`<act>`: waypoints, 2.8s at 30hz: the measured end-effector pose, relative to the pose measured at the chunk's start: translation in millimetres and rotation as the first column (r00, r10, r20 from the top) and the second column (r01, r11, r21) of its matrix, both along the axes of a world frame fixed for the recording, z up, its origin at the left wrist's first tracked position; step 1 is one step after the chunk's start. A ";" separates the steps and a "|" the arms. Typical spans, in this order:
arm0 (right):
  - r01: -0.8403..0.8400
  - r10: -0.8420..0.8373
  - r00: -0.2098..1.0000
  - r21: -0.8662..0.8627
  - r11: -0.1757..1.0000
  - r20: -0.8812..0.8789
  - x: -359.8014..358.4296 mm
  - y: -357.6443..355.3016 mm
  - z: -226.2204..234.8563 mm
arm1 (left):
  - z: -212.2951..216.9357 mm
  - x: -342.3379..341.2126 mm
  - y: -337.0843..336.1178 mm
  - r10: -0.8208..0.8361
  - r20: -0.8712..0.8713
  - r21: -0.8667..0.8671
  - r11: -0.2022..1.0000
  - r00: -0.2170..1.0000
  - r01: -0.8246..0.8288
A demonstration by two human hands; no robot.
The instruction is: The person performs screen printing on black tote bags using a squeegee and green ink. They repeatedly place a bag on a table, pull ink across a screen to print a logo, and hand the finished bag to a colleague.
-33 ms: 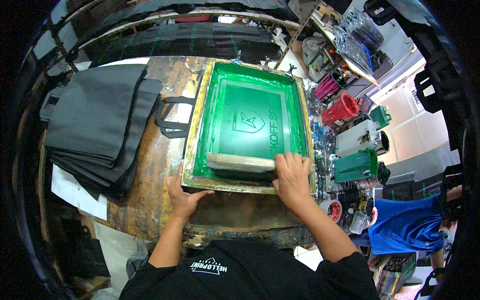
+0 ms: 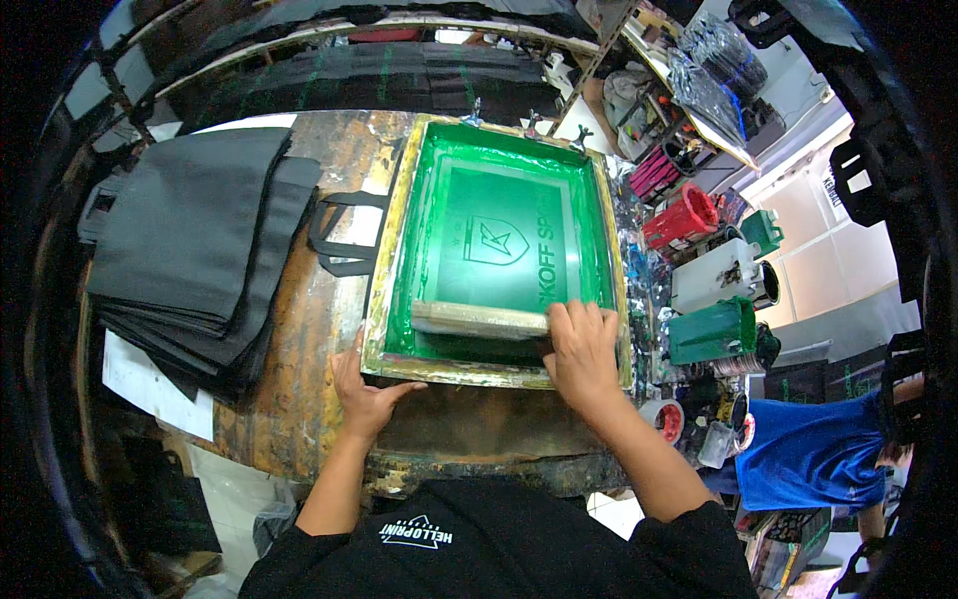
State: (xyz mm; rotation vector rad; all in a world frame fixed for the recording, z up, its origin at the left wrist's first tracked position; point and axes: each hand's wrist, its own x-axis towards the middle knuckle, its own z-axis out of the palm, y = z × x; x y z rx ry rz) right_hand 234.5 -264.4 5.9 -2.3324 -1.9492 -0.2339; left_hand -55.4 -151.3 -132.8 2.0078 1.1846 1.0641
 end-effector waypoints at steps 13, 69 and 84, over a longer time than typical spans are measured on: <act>-0.053 0.032 0.994 0.201 0.978 0.105 104.2 138.7 -34.9 | 10.1 3.1 1.9 -0.013 -0.043 -0.008 1.000 0.999 0.012; -0.146 0.136 0.989 0.200 0.969 0.064 213.0 289.9 -47.5 | 119.2 261.6 294.6 -0.012 -0.636 0.451 0.806 0.772 0.383; 0.010 -0.043 0.988 0.215 0.977 0.151 233.2 253.3 -50.4 | 80.3 282.9 311.4 0.060 -0.494 0.603 0.742 0.867 0.293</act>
